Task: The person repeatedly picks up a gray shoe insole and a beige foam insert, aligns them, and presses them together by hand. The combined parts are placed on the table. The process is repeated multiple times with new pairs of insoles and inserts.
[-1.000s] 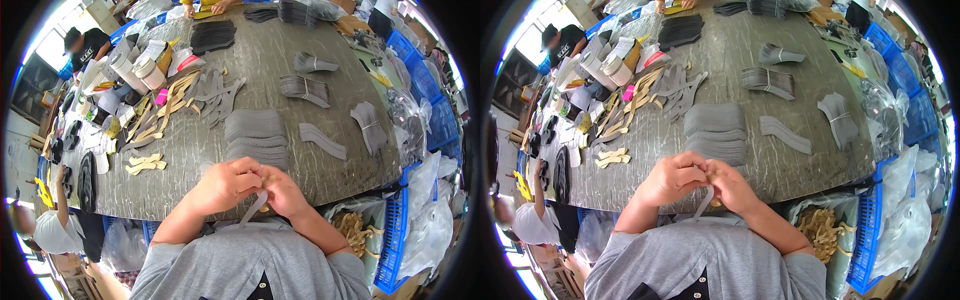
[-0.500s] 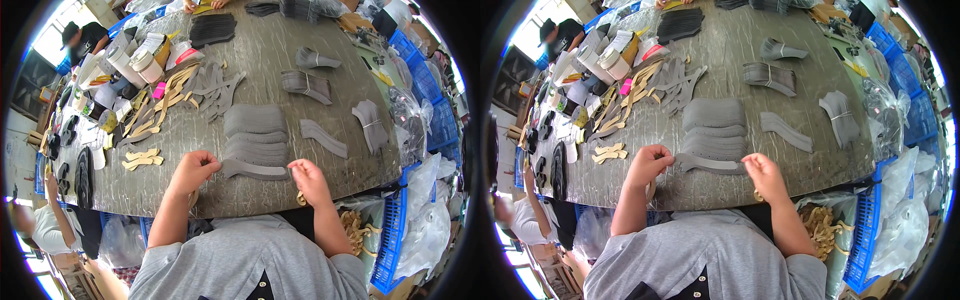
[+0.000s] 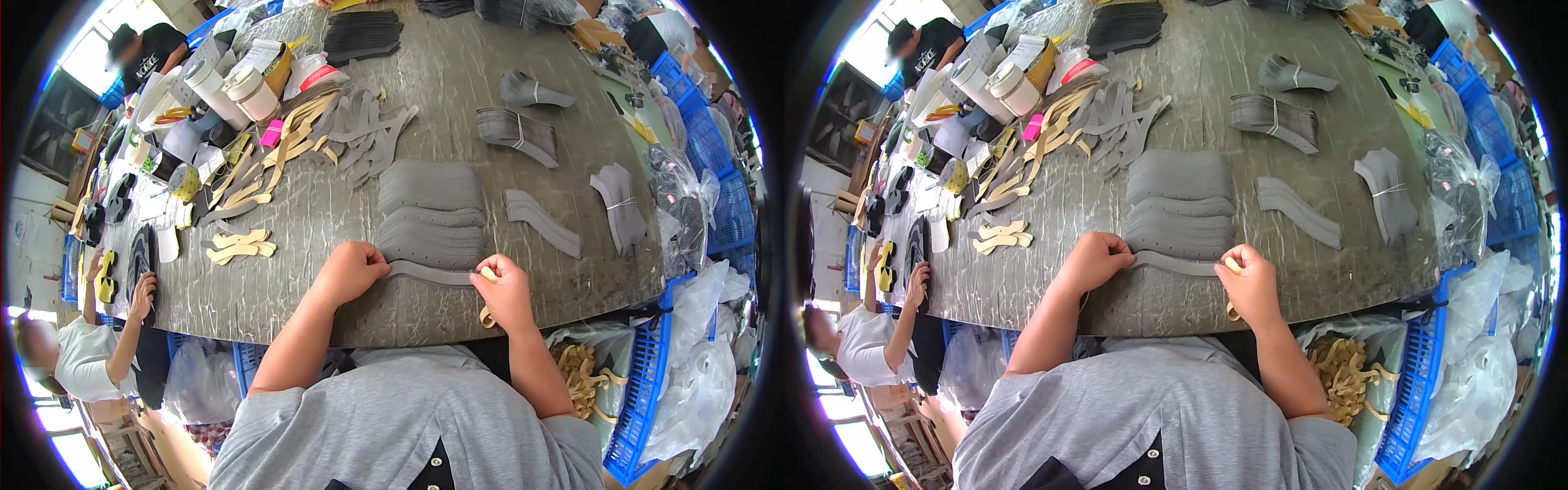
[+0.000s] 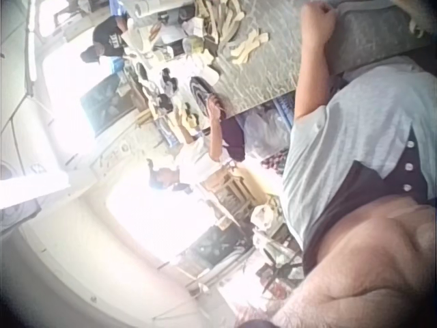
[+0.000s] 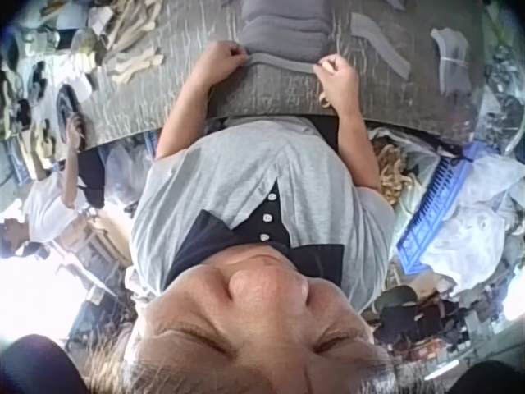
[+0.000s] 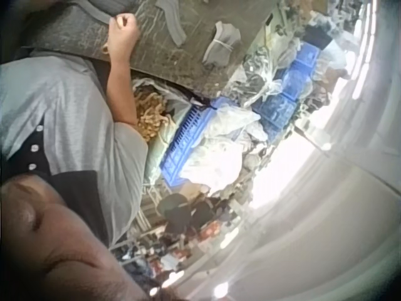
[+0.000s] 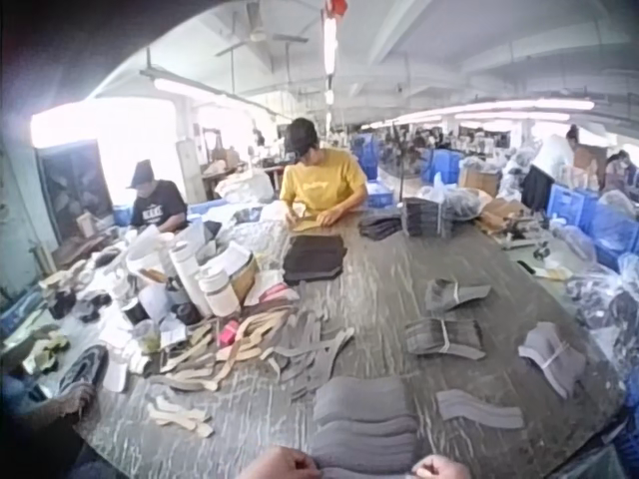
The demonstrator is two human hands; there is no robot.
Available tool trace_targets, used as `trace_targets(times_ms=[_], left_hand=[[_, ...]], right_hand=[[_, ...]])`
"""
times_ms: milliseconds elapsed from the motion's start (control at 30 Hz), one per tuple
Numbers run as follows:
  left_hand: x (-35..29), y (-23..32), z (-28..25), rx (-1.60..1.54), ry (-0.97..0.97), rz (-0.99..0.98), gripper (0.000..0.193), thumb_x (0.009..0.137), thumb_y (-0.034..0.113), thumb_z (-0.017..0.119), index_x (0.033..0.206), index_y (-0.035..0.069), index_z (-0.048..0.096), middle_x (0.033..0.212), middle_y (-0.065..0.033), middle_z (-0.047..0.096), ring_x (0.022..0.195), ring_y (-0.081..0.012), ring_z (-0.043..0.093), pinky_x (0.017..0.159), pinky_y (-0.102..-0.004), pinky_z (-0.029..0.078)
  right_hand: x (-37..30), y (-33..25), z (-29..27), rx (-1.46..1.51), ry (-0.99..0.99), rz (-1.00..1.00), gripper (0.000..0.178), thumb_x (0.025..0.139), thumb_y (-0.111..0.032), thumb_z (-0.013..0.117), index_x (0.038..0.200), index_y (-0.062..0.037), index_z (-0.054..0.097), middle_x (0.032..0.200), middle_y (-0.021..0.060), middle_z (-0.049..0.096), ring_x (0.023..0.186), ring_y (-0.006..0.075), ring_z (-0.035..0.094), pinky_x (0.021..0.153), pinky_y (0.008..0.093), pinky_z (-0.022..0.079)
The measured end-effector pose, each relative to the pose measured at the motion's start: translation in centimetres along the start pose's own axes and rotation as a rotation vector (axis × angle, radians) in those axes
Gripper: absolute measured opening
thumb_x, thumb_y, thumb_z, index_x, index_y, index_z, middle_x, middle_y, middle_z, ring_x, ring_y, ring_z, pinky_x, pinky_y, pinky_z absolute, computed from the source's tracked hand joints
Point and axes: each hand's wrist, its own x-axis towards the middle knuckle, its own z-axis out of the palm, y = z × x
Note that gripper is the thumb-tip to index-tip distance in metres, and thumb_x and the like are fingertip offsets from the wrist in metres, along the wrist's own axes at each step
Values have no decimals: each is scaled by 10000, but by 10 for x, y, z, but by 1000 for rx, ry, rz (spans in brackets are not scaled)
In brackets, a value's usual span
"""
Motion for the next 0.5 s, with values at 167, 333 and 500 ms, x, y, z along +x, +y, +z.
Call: trace_targets(times_ms=[167, 333, 500], left_hand=[[-1, 1, 2, 45, 6, 12, 179, 769, 175, 717, 833, 8, 717, 672, -128, 663, 614, -200, 623, 616, -336, 494], [0, 0, 6, 99, 46, 48, 175, 760, 163, 728, 817, -2, 714, 646, -115, 656, 596, -159, 606, 599, -317, 489], [0, -2, 7, 104, 70, 74, 174, 753, 164, 726, 809, 0, 714, 651, -112, 660, 596, -170, 612, 601, -319, 492]], right_hand=[[0, 4, 0, -36, -5, -14, 134, 810, 12, 704, 859, -25, 584, 746, -23, 559, 682, 41, 482, 596, 224, 405], [1, 7, -1, -45, -8, -15, 132, 807, 13, 701, 855, -22, 583, 736, -22, 570, 676, 38, 489, 591, 225, 407], [1, 6, -1, -47, -15, -8, 130, 804, 11, 702, 855, -19, 586, 733, -15, 582, 673, 37, 497, 591, 223, 412]])
